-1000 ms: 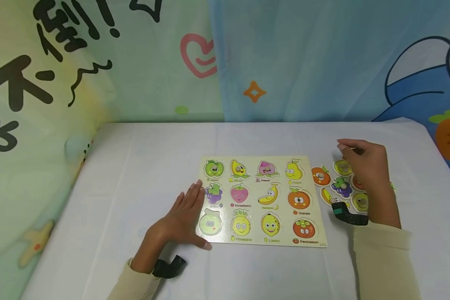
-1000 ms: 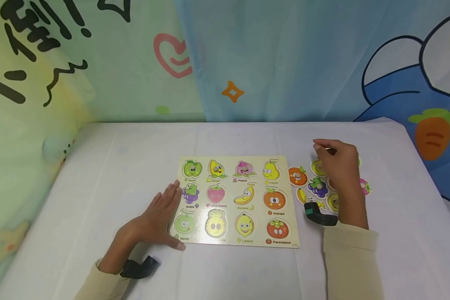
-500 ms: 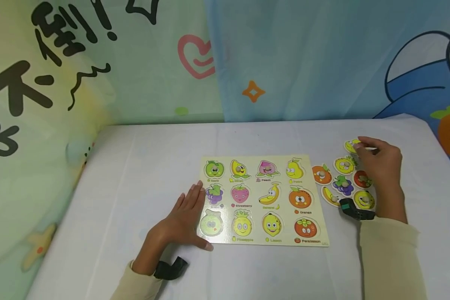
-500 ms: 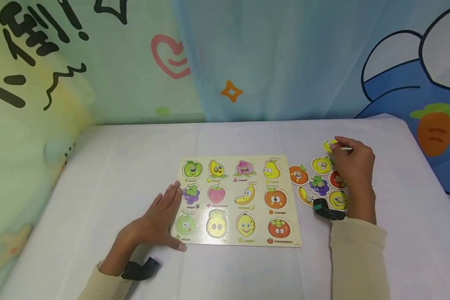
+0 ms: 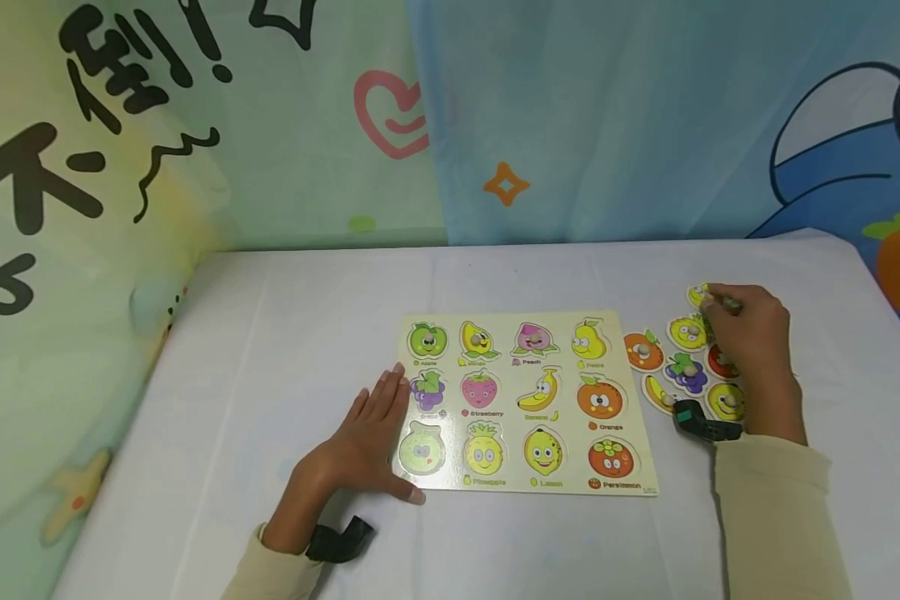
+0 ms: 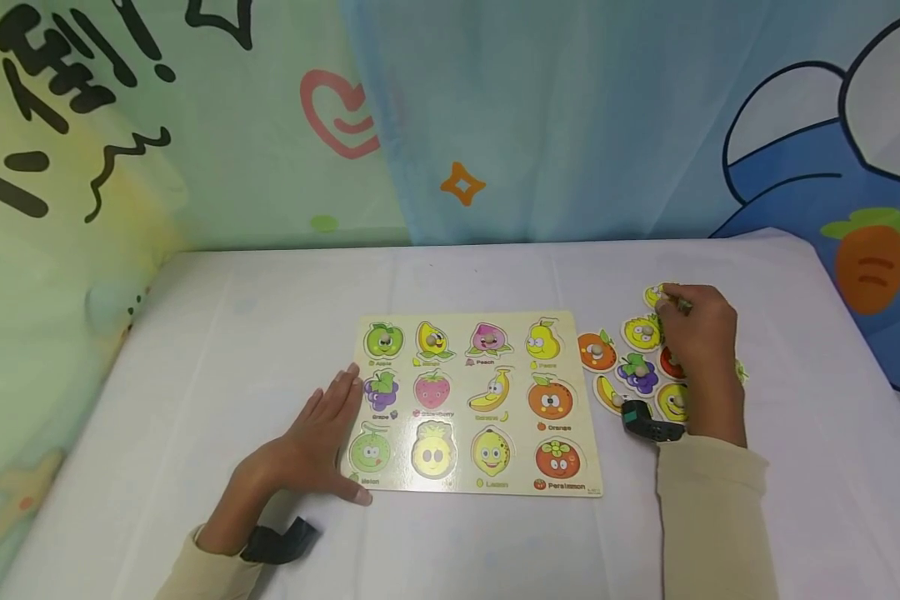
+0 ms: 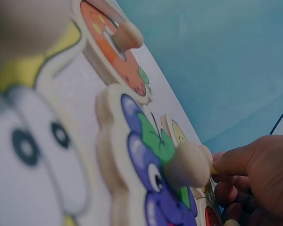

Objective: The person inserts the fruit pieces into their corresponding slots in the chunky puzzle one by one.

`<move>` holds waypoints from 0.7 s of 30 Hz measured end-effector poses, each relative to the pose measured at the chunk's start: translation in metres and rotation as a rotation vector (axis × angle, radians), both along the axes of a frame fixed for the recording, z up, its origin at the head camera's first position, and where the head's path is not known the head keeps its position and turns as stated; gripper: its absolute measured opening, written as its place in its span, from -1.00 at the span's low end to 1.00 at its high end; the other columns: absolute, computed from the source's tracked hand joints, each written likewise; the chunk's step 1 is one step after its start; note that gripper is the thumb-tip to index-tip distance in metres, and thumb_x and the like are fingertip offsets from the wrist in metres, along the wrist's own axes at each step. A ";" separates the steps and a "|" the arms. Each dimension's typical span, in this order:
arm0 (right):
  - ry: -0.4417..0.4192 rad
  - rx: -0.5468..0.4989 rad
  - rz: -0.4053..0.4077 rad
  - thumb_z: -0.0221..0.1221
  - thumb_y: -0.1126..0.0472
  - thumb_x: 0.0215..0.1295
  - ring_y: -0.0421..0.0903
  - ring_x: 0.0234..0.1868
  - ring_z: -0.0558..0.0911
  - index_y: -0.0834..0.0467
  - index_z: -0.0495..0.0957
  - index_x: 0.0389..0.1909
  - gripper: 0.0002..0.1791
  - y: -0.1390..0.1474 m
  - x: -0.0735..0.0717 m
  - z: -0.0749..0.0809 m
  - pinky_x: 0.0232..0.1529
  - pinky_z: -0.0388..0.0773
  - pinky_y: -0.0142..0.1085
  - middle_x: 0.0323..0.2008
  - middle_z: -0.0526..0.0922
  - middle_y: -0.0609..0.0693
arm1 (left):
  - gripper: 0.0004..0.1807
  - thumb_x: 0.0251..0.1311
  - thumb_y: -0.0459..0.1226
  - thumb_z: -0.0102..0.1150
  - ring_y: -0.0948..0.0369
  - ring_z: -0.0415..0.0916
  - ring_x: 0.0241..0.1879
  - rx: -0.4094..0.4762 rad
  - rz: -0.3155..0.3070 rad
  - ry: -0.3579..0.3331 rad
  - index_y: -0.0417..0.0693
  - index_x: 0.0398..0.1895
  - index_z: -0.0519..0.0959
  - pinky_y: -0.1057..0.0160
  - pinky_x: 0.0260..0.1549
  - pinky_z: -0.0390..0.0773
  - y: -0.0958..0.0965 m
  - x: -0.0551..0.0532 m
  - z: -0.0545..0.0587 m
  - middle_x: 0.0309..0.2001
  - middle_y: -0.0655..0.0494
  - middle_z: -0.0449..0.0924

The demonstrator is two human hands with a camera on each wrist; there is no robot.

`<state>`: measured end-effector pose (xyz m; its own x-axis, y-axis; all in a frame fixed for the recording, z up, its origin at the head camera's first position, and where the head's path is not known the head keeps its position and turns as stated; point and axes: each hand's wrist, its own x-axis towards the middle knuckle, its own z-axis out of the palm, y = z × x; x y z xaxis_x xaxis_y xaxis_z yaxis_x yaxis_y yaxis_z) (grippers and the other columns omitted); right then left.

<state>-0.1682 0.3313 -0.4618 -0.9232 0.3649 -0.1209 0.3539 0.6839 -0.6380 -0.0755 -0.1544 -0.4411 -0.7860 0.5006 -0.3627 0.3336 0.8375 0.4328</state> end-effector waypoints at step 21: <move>-0.033 0.026 -0.054 -0.08 -0.02 0.48 0.22 0.13 0.38 0.29 0.39 0.32 -0.43 -0.012 -0.001 0.005 -0.01 0.42 0.05 0.16 0.38 0.36 | 0.60 -0.44 0.22 0.58 0.13 -0.60 0.49 0.008 0.010 -0.018 -0.17 0.54 -0.31 0.00 0.40 -0.35 -0.001 0.000 -0.002 0.53 0.04 -0.58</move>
<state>-0.1695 0.3192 -0.4568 -0.8979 0.4172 -0.1405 0.4109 0.6799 -0.6074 -0.0758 -0.1552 -0.4432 -0.7844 0.4957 -0.3729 0.3174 0.8372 0.4454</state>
